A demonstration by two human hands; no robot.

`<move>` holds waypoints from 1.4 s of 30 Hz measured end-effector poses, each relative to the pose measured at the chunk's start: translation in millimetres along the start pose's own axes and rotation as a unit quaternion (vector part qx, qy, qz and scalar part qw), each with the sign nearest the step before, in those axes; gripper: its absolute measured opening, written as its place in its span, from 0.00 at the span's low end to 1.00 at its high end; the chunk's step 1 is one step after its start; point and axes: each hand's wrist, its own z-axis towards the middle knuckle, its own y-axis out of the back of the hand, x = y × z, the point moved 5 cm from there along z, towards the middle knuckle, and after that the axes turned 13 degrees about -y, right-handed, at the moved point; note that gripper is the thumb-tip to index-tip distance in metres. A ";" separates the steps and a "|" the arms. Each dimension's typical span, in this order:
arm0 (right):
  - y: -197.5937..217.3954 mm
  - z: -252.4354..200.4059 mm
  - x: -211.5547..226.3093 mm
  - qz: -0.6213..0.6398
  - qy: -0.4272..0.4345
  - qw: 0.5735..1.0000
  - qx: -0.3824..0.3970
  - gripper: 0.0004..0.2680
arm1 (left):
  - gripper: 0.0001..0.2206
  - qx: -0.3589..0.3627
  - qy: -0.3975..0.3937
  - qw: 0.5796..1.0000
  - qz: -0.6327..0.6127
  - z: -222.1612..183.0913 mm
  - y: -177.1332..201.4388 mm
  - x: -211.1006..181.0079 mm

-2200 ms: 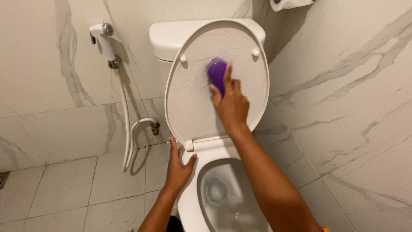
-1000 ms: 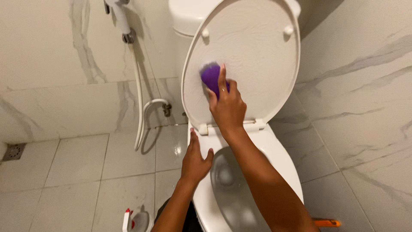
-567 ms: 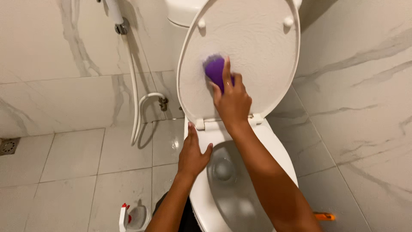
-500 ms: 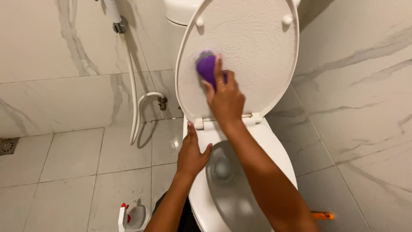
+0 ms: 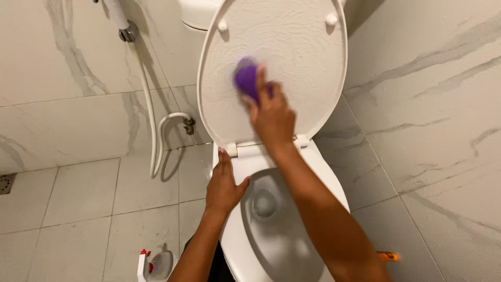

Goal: The person cleans the lid and inner rim of a toilet using a brush and a spray bottle.

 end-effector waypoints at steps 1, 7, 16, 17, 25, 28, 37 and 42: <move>-2.1 -11.8 -6.2 -0.001 -0.001 1.000 0.001 0.31 | 0.45 0.002 0.000 1.000 0.000 -1.4 0.4 -1.1; 5.9 -16.2 -76.3 0.003 -0.050 0.998 0.044 0.28 | 0.46 -0.008 -0.007 1.000 0.008 4.4 0.7 -1.9; -8.2 -20.5 -81.4 -0.021 -0.006 1.000 0.013 0.31 | 0.47 0.006 0.013 1.000 0.013 3.3 1.5 -9.9; -5.7 -24.8 -88.5 -0.036 0.004 0.999 0.012 0.30 | 0.47 -0.003 0.011 1.000 0.010 3.5 2.3 -11.2; 21.6 8.9 -141.4 0.002 -0.114 0.993 -0.029 0.30 | 0.48 0.005 0.019 1.000 0.001 3.6 4.9 -13.4; 10.9 -1.5 -137.1 0.033 -0.106 0.994 -0.015 0.29 | 0.48 0.001 0.021 1.000 -0.003 5.6 1.6 -12.5; 11.2 -29.6 -138.7 -0.016 -0.078 0.995 0.060 0.31 | 0.49 -0.004 0.020 1.000 -0.008 9.7 -0.2 -7.2; 6.3 -14.0 -101.8 0.024 -0.055 0.998 -0.008 0.30 | 0.48 -0.013 0.015 1.000 -0.016 9.1 2.6 -9.4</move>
